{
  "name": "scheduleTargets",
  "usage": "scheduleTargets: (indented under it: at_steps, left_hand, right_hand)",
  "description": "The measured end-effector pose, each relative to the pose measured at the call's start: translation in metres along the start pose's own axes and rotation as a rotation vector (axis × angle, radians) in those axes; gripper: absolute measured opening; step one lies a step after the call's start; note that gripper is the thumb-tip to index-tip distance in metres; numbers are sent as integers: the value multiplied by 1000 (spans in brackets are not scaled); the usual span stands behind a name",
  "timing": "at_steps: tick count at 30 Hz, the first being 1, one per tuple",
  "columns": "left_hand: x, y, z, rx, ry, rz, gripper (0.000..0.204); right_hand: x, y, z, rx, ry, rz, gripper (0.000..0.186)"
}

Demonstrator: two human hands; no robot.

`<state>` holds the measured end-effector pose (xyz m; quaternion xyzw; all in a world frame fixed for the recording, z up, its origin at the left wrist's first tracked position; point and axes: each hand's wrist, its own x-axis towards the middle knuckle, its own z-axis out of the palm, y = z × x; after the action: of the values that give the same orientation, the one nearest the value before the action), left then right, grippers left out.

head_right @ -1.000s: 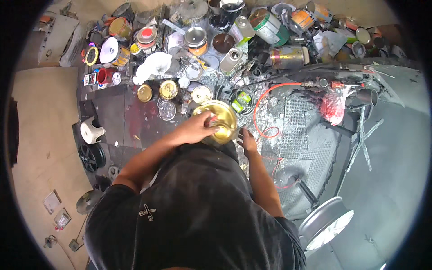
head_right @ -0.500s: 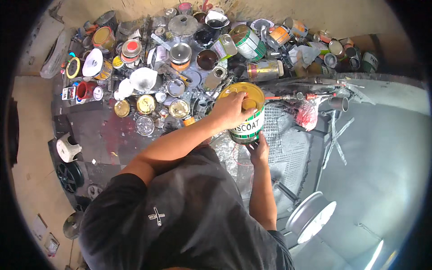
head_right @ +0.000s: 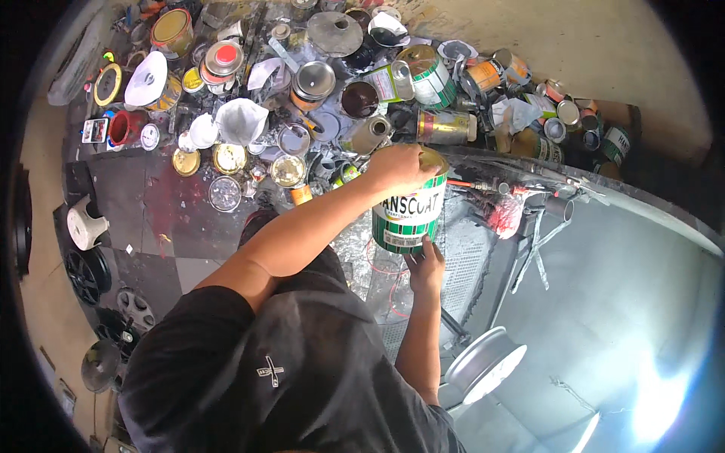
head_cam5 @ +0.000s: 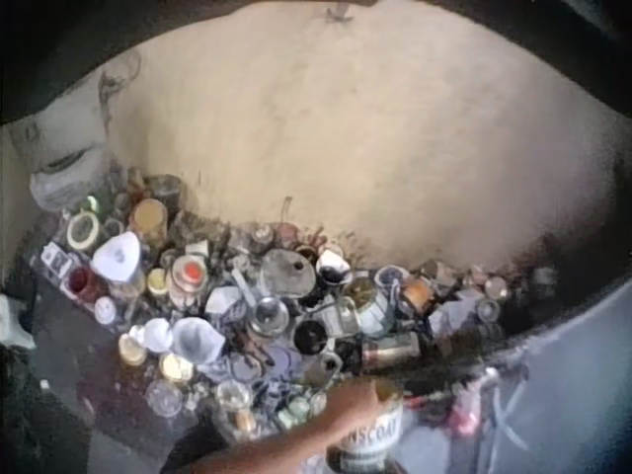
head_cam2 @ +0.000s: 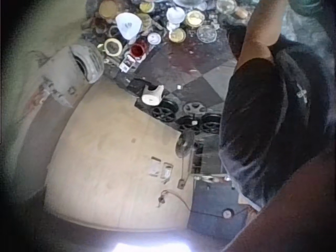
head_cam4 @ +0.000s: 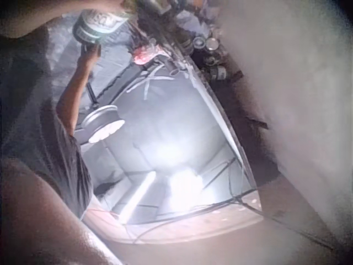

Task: The person pours different colored paints and solvents into metal containers, stirs them with a small tool, and tests the consistency by applying a small amount to a piece of paper.

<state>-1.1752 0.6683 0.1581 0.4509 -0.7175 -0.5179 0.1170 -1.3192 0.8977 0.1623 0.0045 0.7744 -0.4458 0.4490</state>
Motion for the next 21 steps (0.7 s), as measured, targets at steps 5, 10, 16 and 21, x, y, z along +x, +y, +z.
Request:
scheduleTargets:
  at_steps: [5,10,16,21]
  left_hand:
    - [1,2,-9,-78,-25,-46,64]
    - [6,2,-11,-108,-31,-54,64]
    - [11,-3,-7,-122,-70,-62,65]
    - [8,-3,-8,-112,-52,-42,65]
  right_hand:
    - [-11,-11,-1,-26,9,-63,31]
    - [-15,-15,1,-47,12,-84,32]
    - [-25,-20,-1,-82,3,-109,34]
    - [-34,-23,0,-69,20,-115,32]
